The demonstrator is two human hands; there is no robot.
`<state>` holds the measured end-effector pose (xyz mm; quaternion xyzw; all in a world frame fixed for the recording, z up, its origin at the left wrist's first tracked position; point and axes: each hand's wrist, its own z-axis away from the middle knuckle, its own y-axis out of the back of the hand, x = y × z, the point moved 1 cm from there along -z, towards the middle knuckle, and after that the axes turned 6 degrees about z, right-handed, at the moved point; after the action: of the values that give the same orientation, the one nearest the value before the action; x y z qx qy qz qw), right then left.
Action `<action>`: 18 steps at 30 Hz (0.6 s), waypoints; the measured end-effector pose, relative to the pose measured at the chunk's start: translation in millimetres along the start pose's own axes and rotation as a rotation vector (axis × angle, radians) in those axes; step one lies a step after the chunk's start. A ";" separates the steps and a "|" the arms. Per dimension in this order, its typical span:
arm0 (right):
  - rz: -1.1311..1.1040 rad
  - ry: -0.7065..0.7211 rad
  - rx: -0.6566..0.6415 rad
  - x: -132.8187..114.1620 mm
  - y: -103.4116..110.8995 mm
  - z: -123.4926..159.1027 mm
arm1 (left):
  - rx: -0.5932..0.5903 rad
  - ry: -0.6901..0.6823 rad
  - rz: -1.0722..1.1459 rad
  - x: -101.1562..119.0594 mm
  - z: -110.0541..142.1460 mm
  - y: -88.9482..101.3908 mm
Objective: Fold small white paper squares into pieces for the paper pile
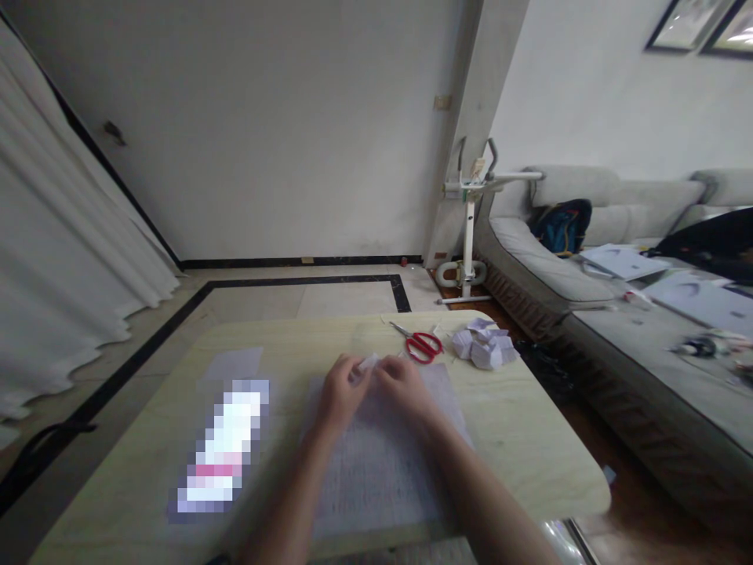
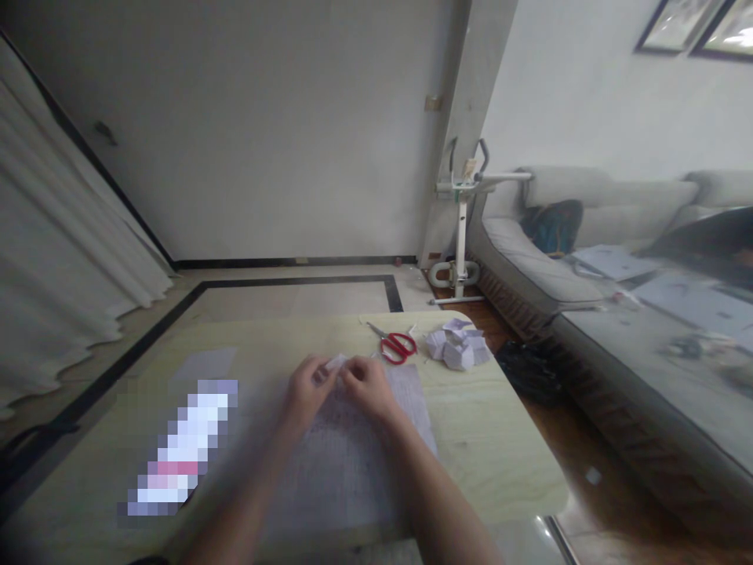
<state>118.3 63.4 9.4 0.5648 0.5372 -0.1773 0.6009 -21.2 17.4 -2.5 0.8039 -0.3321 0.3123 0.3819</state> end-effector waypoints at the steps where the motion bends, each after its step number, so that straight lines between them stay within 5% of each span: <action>1: 0.009 0.010 0.003 0.3 -0.2 0.1 | -0.010 0.004 -0.008 -0.9 0.0 -0.1; 18: 0.025 0.026 0.053 -0.6 -1.7 2.3 | -0.020 -0.004 -0.087 6.8 2.4 0.9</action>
<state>117.7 60.8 8.5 0.5894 0.5330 -0.1766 0.5808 -17.3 13.0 1.8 0.8143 -0.3008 0.2907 0.4024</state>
